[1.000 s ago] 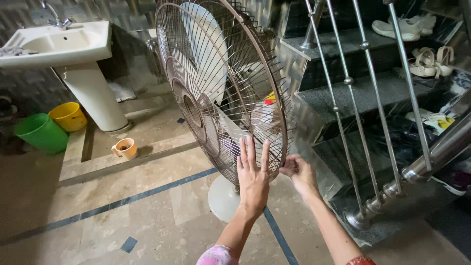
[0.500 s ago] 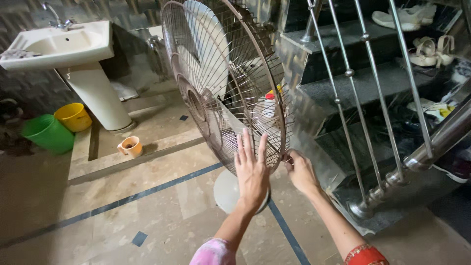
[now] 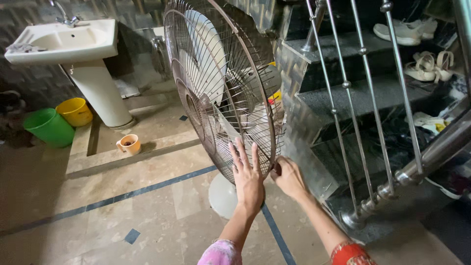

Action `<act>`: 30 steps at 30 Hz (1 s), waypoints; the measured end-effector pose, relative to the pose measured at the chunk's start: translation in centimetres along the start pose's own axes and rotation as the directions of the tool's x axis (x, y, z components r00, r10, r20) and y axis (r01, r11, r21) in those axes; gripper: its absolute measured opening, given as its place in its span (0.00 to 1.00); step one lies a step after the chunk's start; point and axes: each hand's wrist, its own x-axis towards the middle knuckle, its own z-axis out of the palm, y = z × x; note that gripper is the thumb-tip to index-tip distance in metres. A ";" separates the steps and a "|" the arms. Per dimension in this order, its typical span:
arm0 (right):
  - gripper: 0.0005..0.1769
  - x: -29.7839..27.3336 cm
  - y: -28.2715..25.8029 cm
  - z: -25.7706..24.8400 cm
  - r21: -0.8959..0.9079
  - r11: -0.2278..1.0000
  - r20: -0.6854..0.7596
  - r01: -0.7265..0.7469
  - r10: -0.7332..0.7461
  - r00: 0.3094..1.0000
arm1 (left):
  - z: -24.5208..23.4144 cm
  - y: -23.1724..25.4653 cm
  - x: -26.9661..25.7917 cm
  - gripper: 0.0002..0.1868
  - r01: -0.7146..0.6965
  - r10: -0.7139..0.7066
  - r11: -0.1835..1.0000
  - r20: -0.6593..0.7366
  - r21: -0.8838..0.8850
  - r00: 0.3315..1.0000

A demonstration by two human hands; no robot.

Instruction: The person assembles a standing fan by attaching the front wire cage to the fan head and securing it with a knob. They then wipe the fan cage with a cloth.

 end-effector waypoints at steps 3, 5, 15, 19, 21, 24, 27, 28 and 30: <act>0.09 -0.8 -1.0 -0.7 0.205 0.958 -0.001 -0.202 0.206 0.979 | 1.5 0.0 -0.2 0.52 -0.068 0.030 0.979 -0.195 -0.194 0.980; 0.10 -0.8 -1.8 -1.6 0.262 0.906 0.071 -0.334 0.327 0.942 | 2.3 0.1 -0.2 0.50 -0.049 0.012 0.988 -0.244 -0.147 0.970; 0.25 -0.6 -0.4 -0.2 0.574 0.596 0.222 -0.562 0.547 0.807 | 2.5 1.4 -0.3 0.50 -0.111 0.026 0.959 -0.311 -0.260 0.950; 0.19 -0.4 2.4 0.6 0.692 0.241 0.434 -0.681 0.615 0.659 | 2.3 1.2 -0.3 0.48 -0.125 0.039 0.964 -0.342 -0.234 0.939; 0.20 -0.3 3.7 1.2 0.674 -0.140 0.638 -0.725 0.604 0.477 | 2.4 1.1 -0.2 0.48 -0.130 0.053 0.970 -0.347 -0.203 0.936; 0.14 0.0 3.2 3.9 0.772 -0.363 0.621 -0.522 0.607 0.496 | 2.9 1.0 -0.1 0.45 -0.067 0.019 0.985 -0.285 -0.159 0.958; 0.06 0.2 1.2 5.2 0.809 -0.519 0.587 -0.275 0.685 0.431 | 2.9 0.3 0.1 0.19 -0.219 0.245 0.964 -0.179 0.151 0.953; 0.06 0.3 0.6 5.3 0.801 -0.554 0.592 -0.229 0.671 0.446 | 2.9 0.2 0.0 0.27 -0.167 0.172 0.985 -0.203 0.042 0.964; 0.07 0.6 0.1 5.6 0.777 -0.615 0.594 -0.135 0.646 0.479 | 2.8 0.5 0.1 0.43 -0.060 0.017 0.981 -0.230 -0.182 0.973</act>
